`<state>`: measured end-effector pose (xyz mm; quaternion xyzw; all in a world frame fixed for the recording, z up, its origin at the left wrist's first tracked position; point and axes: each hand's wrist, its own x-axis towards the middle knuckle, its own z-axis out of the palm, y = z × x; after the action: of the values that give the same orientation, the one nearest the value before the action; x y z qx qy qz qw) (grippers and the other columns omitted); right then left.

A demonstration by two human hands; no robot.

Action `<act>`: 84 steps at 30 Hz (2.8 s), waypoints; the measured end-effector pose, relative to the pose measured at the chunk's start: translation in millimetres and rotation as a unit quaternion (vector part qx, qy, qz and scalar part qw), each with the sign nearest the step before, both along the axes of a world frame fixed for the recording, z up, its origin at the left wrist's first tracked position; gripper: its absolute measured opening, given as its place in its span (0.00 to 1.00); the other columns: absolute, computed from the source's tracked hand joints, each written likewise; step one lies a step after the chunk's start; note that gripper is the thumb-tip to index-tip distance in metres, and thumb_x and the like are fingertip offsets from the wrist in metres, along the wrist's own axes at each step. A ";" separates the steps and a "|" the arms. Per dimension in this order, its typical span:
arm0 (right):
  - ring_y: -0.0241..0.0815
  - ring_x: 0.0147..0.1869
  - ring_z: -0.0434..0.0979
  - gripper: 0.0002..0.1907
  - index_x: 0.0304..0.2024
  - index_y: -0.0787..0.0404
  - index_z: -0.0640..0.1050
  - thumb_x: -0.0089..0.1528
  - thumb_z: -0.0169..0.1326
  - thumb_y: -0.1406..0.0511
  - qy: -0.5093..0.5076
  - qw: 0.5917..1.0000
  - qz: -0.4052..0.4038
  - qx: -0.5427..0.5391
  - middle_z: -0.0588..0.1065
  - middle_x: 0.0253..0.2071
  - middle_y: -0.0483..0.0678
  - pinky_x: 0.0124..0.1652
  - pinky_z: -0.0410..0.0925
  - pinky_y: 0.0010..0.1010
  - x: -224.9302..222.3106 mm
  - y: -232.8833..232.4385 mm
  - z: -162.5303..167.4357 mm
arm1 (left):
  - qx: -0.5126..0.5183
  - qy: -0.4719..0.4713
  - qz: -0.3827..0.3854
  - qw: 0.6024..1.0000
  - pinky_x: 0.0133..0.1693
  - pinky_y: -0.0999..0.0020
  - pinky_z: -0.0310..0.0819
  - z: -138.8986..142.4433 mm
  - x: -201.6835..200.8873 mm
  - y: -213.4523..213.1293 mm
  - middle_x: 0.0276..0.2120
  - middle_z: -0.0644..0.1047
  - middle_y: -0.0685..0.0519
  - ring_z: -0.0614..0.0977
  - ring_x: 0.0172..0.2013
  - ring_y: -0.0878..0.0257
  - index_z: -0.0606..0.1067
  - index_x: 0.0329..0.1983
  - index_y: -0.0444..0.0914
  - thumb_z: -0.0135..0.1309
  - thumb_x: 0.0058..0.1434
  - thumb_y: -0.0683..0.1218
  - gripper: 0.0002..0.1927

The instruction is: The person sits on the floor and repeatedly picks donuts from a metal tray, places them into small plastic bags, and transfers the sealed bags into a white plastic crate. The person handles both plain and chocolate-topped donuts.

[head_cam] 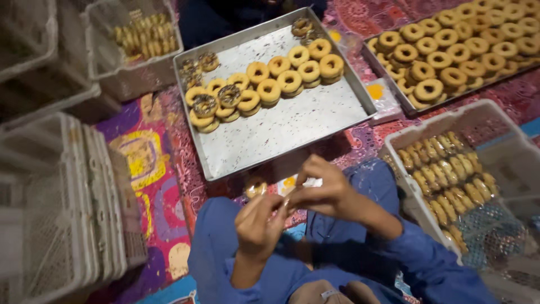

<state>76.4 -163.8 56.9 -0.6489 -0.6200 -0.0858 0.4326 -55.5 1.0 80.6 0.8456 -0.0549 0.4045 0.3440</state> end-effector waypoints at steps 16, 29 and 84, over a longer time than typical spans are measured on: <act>0.45 0.55 0.78 0.29 0.60 0.65 0.77 0.57 0.66 0.62 0.294 0.952 0.073 -0.035 0.80 0.53 0.57 0.54 0.68 0.37 32.5 44.0 -171.6 | -0.402 0.137 0.203 0.882 0.32 0.73 0.75 -146.1 1.7 42.2 0.26 0.81 0.52 0.81 0.30 0.69 0.77 0.38 0.34 0.60 0.65 0.42 0.06; 0.31 0.29 0.68 0.10 0.30 0.61 0.77 0.61 0.64 0.63 0.601 0.775 -0.172 -0.093 0.73 0.25 0.41 0.29 0.63 0.26 -75.0 87.3 -275.4 | -0.386 0.188 0.301 0.851 0.31 0.71 0.73 -234.7 -43.8 40.5 0.24 0.77 0.45 0.73 0.29 0.70 0.74 0.31 0.30 0.65 0.63 0.43 0.13; 0.59 0.46 0.81 0.12 0.45 0.59 0.80 0.60 0.58 0.61 0.101 0.924 -0.248 -0.273 0.81 0.43 0.56 0.44 0.73 0.46 42.2 38.8 -226.3 | -0.612 0.260 -0.032 0.746 0.47 0.64 0.78 -281.5 -38.7 2.5 0.40 0.82 0.43 0.83 0.40 0.57 0.77 0.52 0.28 0.38 0.77 0.55 0.27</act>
<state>118.6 -125.0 -169.4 -0.8802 -0.3917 0.0477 0.2638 -94.2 3.5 -200.9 0.5241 0.2692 0.1048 0.8012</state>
